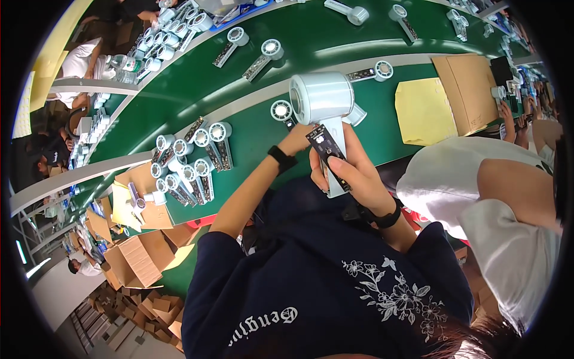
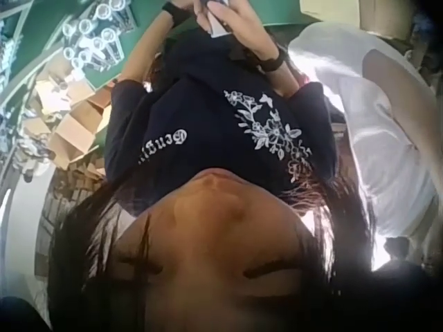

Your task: The person picks up handheld fans and circuit boards from the assembly line, fits the boards into the fan handles, and presses the power buttons to test them. After checking the fans, the person places them back onto the conveyor belt and reaches for more components.

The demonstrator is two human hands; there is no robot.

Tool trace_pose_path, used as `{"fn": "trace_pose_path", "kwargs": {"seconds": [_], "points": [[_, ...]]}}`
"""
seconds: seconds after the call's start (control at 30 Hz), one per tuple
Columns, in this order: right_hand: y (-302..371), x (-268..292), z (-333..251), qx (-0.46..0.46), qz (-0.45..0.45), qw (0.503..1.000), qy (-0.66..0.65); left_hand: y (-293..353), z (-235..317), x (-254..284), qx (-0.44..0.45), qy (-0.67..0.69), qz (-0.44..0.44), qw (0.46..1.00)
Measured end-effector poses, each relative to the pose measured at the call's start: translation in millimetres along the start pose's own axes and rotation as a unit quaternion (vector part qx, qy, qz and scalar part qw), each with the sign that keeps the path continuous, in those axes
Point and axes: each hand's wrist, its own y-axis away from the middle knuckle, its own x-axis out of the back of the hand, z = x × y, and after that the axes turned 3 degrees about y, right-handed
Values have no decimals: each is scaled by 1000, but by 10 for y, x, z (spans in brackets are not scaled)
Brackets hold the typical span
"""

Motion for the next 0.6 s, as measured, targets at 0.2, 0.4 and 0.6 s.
{"fn": "trace_pose_path", "kwargs": {"seconds": [0.2, 0.4, 0.6], "points": [[-133, -49, 39, -14, -18, 1000, 15, 112, 580, 397, 36, -276, 314, 908], [-246, -85, 87, -36, 4, 999, 16, 194, 560, 1560, 9, -477, 444, 759], [-344, -121, 126, -54, 73, 995, 44, 102, 495, 2031, 95, -649, 488, 576]]}}
